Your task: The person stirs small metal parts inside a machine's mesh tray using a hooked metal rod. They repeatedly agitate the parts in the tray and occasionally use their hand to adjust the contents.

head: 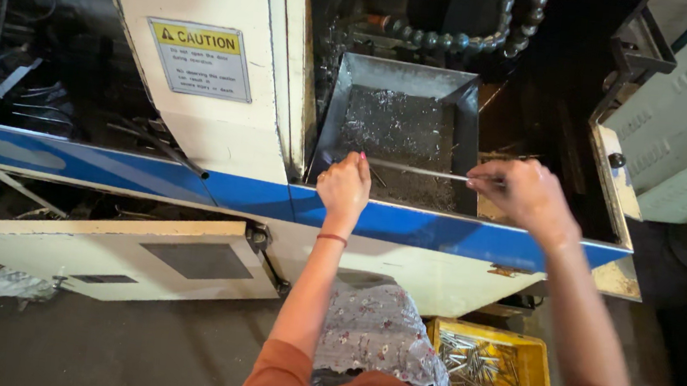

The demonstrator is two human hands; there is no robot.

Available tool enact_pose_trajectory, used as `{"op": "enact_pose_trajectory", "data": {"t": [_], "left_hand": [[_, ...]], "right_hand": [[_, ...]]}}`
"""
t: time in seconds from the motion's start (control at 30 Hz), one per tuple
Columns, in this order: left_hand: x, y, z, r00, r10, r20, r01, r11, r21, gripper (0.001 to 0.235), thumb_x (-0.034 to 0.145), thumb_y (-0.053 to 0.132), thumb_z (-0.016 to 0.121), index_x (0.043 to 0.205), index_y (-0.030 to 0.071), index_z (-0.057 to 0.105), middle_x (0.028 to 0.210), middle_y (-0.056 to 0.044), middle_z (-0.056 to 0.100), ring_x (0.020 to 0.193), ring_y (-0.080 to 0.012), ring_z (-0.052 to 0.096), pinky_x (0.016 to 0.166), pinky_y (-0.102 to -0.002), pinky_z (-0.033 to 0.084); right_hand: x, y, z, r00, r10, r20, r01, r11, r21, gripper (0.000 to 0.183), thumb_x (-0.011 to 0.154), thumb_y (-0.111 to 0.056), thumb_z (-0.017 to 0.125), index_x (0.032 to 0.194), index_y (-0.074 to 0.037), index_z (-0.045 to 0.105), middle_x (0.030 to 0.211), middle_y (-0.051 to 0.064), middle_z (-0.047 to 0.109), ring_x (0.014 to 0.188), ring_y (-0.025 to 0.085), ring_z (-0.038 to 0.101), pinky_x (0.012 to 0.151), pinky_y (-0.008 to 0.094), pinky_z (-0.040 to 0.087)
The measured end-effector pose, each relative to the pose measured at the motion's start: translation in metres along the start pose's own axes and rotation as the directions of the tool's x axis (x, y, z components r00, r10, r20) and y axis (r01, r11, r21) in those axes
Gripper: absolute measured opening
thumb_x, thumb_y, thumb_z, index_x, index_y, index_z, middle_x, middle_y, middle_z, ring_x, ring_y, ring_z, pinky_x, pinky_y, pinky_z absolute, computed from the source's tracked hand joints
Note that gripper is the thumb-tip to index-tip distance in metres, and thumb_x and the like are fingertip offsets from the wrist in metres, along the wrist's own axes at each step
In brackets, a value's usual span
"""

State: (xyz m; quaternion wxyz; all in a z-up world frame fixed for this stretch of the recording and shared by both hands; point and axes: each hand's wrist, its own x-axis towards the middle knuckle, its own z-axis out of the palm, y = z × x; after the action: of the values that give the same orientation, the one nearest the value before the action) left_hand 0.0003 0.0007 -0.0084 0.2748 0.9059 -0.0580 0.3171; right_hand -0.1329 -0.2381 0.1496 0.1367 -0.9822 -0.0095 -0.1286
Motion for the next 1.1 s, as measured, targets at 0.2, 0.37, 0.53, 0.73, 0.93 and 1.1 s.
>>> {"op": "enact_pose_trajectory", "data": {"t": [0.2, 0.37, 0.53, 0.73, 0.93, 1.1], "left_hand": [[0.004, -0.002, 0.002, 0.983, 0.103, 0.155, -0.098, 0.994, -0.04, 0.034, 0.093, 0.038, 0.063, 0.072, 0.012, 0.067, 0.068, -0.014, 0.07, 0.065, -0.0358, 0.07, 0.06, -0.052, 0.054], [0.019, 0.003, 0.004, 0.862, 0.5, 0.086, -0.506, 0.857, 0.095, 0.021, 0.085, 0.031, 0.069, 0.08, 0.01, 0.069, 0.079, -0.011, 0.07, 0.088, -0.0315, 0.067, 0.086, -0.05, 0.05], [0.044, 0.0, 0.01, 0.832, 0.554, 0.03, -0.555, 0.832, 0.021, 0.014, 0.09, 0.024, 0.071, 0.092, 0.011, 0.07, 0.093, -0.011, 0.067, 0.1, -0.0317, 0.063, 0.099, -0.049, 0.046], [0.046, -0.002, 0.014, 0.825, 0.564, 0.031, -0.558, 0.822, -0.111, 0.03, 0.084, 0.023, 0.075, 0.11, 0.01, 0.072, 0.114, -0.013, 0.065, 0.107, -0.0327, 0.062, 0.098, -0.05, 0.047], [0.047, -0.011, 0.011, 0.933, 0.34, 0.117, -0.305, 0.921, -0.241, 0.027, 0.081, 0.025, 0.078, 0.103, 0.011, 0.074, 0.125, -0.014, 0.063, 0.111, -0.0349, 0.062, 0.089, -0.049, 0.054], [0.044, -0.012, 0.007, 0.927, 0.313, 0.208, -0.257, 0.932, -0.255, 0.023, 0.085, 0.03, 0.078, 0.099, 0.012, 0.075, 0.119, -0.012, 0.066, 0.113, -0.034, 0.062, 0.089, -0.049, 0.054]], "right_hand": [[0.016, 0.032, 0.114, 0.964, 0.225, -0.14, -0.227, 0.974, -0.003, 0.025, 0.093, -0.039, 0.073, 0.11, -0.022, 0.079, 0.09, 0.014, 0.076, 0.08, 0.035, 0.074, 0.074, 0.045, 0.059], [0.02, 0.05, 0.143, 0.952, 0.271, -0.14, -0.244, 0.952, 0.183, 0.027, 0.091, -0.036, 0.074, 0.11, -0.018, 0.079, 0.092, 0.019, 0.075, 0.089, 0.039, 0.072, 0.078, 0.048, 0.057], [0.029, 0.079, 0.161, 0.971, 0.218, 0.103, -0.238, 0.935, 0.263, 0.034, 0.088, -0.035, 0.075, 0.113, -0.012, 0.076, 0.098, 0.019, 0.077, 0.094, 0.037, 0.074, 0.084, 0.045, 0.057], [0.063, 0.091, 0.196, 0.924, 0.158, 0.348, -0.205, 0.973, 0.105, 0.033, 0.086, -0.03, 0.076, 0.114, -0.012, 0.075, 0.108, 0.02, 0.073, 0.105, 0.036, 0.07, 0.09, 0.045, 0.055], [0.06, 0.072, 0.189, 0.945, 0.169, 0.279, -0.213, 0.967, 0.136, 0.032, 0.088, -0.027, 0.074, 0.116, -0.01, 0.074, 0.103, 0.023, 0.073, 0.102, 0.038, 0.071, 0.089, 0.046, 0.055], [0.048, 0.054, 0.168, 0.971, 0.21, 0.112, -0.226, 0.962, 0.155, 0.026, 0.091, -0.03, 0.072, 0.109, -0.012, 0.077, 0.094, 0.02, 0.076, 0.093, 0.037, 0.074, 0.085, 0.046, 0.057]]}}
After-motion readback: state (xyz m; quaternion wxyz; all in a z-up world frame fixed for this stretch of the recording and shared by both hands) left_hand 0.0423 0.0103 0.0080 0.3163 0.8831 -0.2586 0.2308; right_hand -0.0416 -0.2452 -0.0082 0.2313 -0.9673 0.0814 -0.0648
